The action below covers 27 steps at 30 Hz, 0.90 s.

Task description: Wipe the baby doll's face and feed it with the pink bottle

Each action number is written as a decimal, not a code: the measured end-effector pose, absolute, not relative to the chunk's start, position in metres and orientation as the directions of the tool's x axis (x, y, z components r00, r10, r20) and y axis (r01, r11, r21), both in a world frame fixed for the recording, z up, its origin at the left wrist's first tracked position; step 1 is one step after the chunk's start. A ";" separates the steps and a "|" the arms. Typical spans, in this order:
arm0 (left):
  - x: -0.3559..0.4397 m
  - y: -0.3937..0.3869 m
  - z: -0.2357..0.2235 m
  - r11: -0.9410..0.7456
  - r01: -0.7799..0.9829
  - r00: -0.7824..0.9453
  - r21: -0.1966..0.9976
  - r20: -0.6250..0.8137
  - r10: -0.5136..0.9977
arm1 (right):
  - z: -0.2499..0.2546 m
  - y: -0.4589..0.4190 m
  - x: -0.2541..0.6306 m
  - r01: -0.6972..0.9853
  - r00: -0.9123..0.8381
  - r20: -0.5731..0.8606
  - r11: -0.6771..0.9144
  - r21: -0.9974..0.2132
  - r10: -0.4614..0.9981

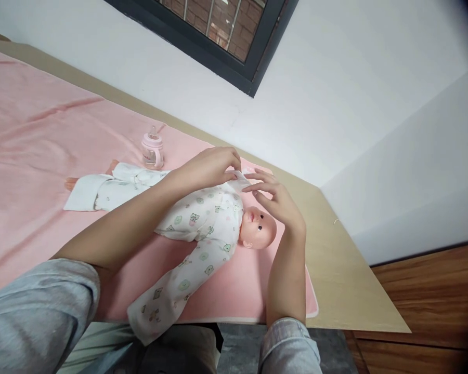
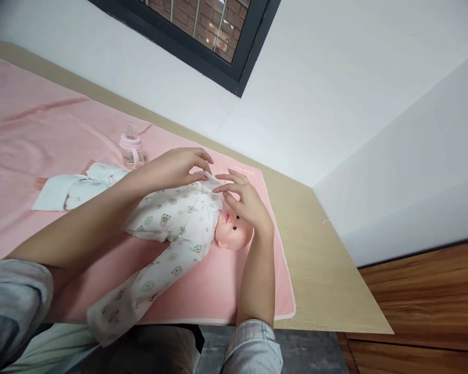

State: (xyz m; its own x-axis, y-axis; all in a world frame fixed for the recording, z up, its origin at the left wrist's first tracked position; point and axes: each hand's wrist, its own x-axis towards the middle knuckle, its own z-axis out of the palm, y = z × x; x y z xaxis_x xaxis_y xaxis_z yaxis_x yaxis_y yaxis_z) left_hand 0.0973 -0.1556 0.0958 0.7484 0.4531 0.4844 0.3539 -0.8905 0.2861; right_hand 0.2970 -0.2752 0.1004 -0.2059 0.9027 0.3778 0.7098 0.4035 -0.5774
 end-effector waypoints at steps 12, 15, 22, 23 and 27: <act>0.015 -0.115 0.125 -0.656 0.519 0.425 0.548 0.500 0.754 | 0.077 -0.255 0.338 0.702 0.273 0.376 0.083 -0.707 0.886; -0.016 -0.092 0.120 -0.559 0.539 0.297 0.631 0.478 0.826 | 0.063 -0.237 0.363 0.671 0.415 0.310 -0.057 -0.739 0.855; -0.051 -0.037 0.083 -0.351 0.713 0.306 0.607 0.181 0.935 | 0.050 -0.186 0.402 0.496 0.421 0.171 -0.068 -0.866 0.891; -0.053 -0.031 0.078 -0.338 0.738 0.305 0.584 0.157 0.939 | 0.050 -0.181 0.404 0.439 0.409 0.147 -0.053 -0.897 0.901; -0.058 -0.007 0.056 -0.452 0.746 0.392 0.488 0.228 0.892 | 0.039 -0.168 0.408 0.222 0.338 0.048 -0.030 -0.975 0.940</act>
State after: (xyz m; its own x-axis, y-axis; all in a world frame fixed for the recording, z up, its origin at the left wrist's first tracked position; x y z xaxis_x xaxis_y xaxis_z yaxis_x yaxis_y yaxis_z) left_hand -0.0576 -0.0070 0.0561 0.3916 0.8916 0.2275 0.7463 -0.4524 0.4883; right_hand 0.4080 -0.1684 0.0386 0.3376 0.9401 0.0476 0.2217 -0.0302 -0.9746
